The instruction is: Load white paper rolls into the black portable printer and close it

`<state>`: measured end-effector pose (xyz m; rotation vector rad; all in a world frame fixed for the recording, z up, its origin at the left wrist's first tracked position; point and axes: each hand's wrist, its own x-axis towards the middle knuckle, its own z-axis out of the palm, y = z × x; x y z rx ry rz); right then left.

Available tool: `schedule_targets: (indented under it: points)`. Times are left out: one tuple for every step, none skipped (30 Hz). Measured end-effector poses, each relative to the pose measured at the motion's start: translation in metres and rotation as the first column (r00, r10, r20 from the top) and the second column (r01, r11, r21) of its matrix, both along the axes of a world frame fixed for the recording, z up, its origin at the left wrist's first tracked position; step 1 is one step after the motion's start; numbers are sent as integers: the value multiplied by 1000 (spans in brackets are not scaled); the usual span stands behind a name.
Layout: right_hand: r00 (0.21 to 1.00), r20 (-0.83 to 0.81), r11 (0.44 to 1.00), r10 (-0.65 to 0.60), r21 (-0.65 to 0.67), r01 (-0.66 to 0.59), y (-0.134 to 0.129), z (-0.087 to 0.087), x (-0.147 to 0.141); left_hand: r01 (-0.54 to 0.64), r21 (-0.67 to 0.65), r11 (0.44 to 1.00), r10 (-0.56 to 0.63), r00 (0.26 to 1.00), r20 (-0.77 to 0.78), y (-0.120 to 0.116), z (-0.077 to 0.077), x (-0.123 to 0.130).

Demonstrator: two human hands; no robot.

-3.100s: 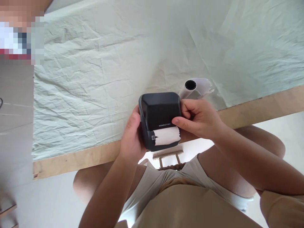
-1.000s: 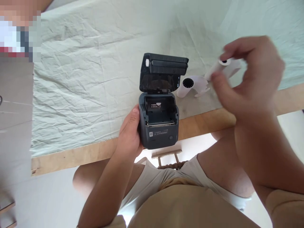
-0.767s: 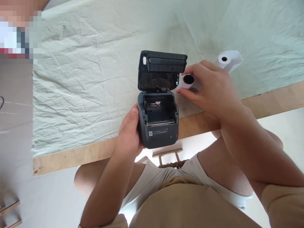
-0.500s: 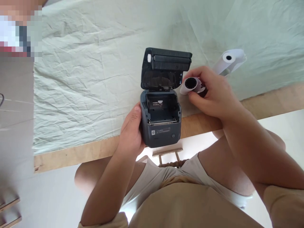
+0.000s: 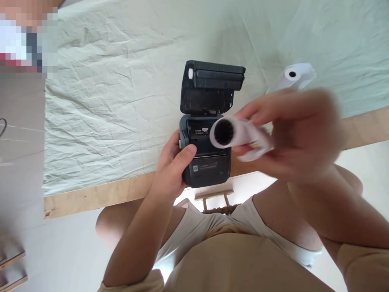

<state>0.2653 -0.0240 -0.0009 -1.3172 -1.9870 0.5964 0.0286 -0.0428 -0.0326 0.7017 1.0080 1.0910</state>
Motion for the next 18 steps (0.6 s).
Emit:
schedule_targets:
  points:
    - [1000, 5, 1000, 3, -9, -3, -1, 1, -6, -3, -1, 1000, 3, 1000, -9, 0, 0, 0]
    - [1000, 11, 1000, 6, -18, -6, 0, 1, -12, -7, -1, 1000, 7, 1000, -10, 0, -1, 0]
    - [1000, 17, 1000, 12, -24, -12, 2, 0, -17, -9, 1, 1000, 9, 1000, -4, -1, -1, 0]
    - [999, 22, 1000, 23, -20, -23, 4, -2, -22, -7, 4, 1000, 7, 1000, 7, -1, -1, 0]
    - [999, 21, 999, 37, 6, -38, 7, -3, -26, -3, 6, 1000, 3, 1000, 15, -1, -1, 0]
    - [998, 15, 997, 54, 51, -54, 8, -5, -29, 1, 7, 1000, -1, 1000, 18, -1, -2, -1]
    - [997, -1, 989, 73, 131, -72, 10, -7, -31, 8, 7, 1000, -8, 1000, 16, -1, -2, -1]
    - [995, -20, 968, 93, 235, -85, 11, -9, -32, 20, 8, 1000, -20, 1000, 12, -1, -2, -2]
    - [994, -32, 938, 107, 333, -91, 12, -10, -32, 35, 6, 999, -36, 999, 6, -1, -2, -2]
    - [993, -35, 908, 114, 410, -89, 12, -12, -32, 52, 3, 999, -52, 999, 2, -1, -2, -3]
    - [993, -30, 886, 114, 455, -88, 13, -13, -32, 67, 3, 998, -67, 998, 0, -1, -2, -4]
    - [993, -19, 879, 113, 468, -91, 13, -15, -32, 79, 2, 997, -79, 997, 1, -1, -2, -4]
    - [993, -6, 885, 116, 455, -100, 14, -17, -32, 85, -1, 996, -85, 996, 2, 0, -2, -4]
    - [993, 11, 901, 116, 421, -110, 14, -18, -32, 84, -4, 996, -84, 997, 2, 1, -1, -4]
    - [993, 23, 912, 118, 393, -118, 14, -19, -32, 80, -5, 997, -80, 997, 2, 1, -1, -4]
    - [992, 35, 919, 120, 375, -124, 14, -20, -33, 75, -9, 997, -75, 997, 1, 2, 0, -3]
    - [992, 44, 922, 120, 366, -128, 14, -20, -33, 70, -12, 997, -70, 998, 1, 2, 0, -3]
    - [992, 50, 921, 119, 367, -129, 14, -19, -33, 64, -14, 998, -64, 998, 3, 2, 0, -2]
